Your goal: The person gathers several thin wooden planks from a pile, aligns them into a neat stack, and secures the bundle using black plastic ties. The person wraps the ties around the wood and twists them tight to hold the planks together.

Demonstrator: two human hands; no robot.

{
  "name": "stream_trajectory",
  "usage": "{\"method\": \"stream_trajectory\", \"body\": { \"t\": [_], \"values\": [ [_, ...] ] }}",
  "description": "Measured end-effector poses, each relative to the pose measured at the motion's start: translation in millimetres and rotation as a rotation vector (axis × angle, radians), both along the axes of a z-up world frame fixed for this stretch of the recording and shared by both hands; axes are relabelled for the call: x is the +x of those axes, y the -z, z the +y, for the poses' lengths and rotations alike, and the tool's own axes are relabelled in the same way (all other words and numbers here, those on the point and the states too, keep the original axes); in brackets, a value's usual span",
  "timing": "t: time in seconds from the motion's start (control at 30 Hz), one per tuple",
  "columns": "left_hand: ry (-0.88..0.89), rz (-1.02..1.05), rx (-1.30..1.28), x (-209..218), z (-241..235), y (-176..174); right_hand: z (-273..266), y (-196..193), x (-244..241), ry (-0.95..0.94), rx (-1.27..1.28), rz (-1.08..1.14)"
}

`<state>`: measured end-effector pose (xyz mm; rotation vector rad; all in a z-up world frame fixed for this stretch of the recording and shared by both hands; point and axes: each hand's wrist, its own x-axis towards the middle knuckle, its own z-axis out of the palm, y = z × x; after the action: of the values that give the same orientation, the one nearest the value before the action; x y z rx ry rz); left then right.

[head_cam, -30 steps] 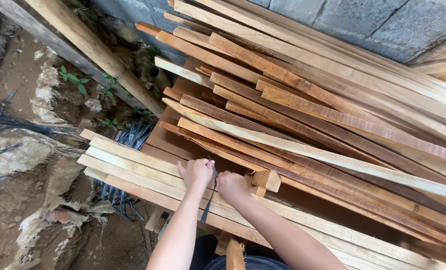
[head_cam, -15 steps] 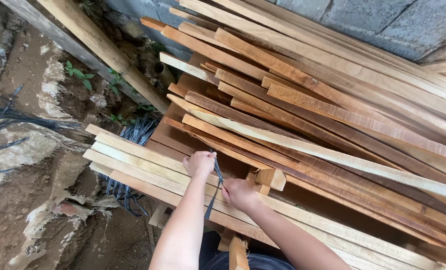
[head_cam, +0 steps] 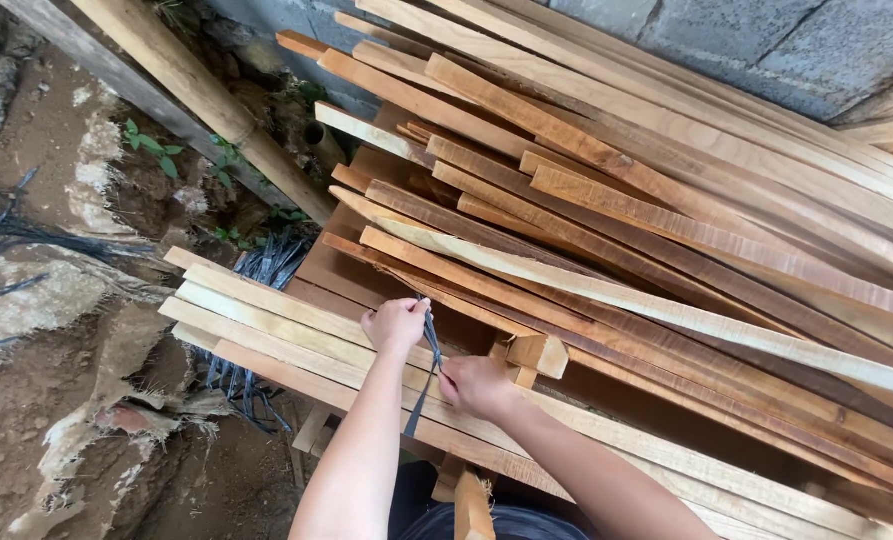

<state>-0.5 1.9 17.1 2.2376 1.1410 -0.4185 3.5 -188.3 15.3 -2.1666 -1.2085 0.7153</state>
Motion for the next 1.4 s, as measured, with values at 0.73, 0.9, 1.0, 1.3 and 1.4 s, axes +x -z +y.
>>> {"method": "stream_trajectory", "body": {
  "t": [0.73, 0.9, 1.0, 1.3, 1.4],
  "values": [
    [0.070, -0.456, 0.201, -62, -56, 3, 49, 103, 29, 0.882, 0.399, 1.129],
    [0.082, -0.214, 0.193, -52, -67, -22, 55, 83, 33, 0.992, 0.415, 1.310],
    [0.178, -0.096, 0.204, -52, -65, -6, 53, 93, 35, 0.958, 0.379, 1.308],
    [0.217, -0.244, 0.213, -61, -62, -32, 72, 111, 40, 0.975, 0.321, 1.438],
    [0.229, -0.266, 0.223, -64, -62, -25, 74, 120, 40, 1.017, 0.293, 1.462]
  ]
}}
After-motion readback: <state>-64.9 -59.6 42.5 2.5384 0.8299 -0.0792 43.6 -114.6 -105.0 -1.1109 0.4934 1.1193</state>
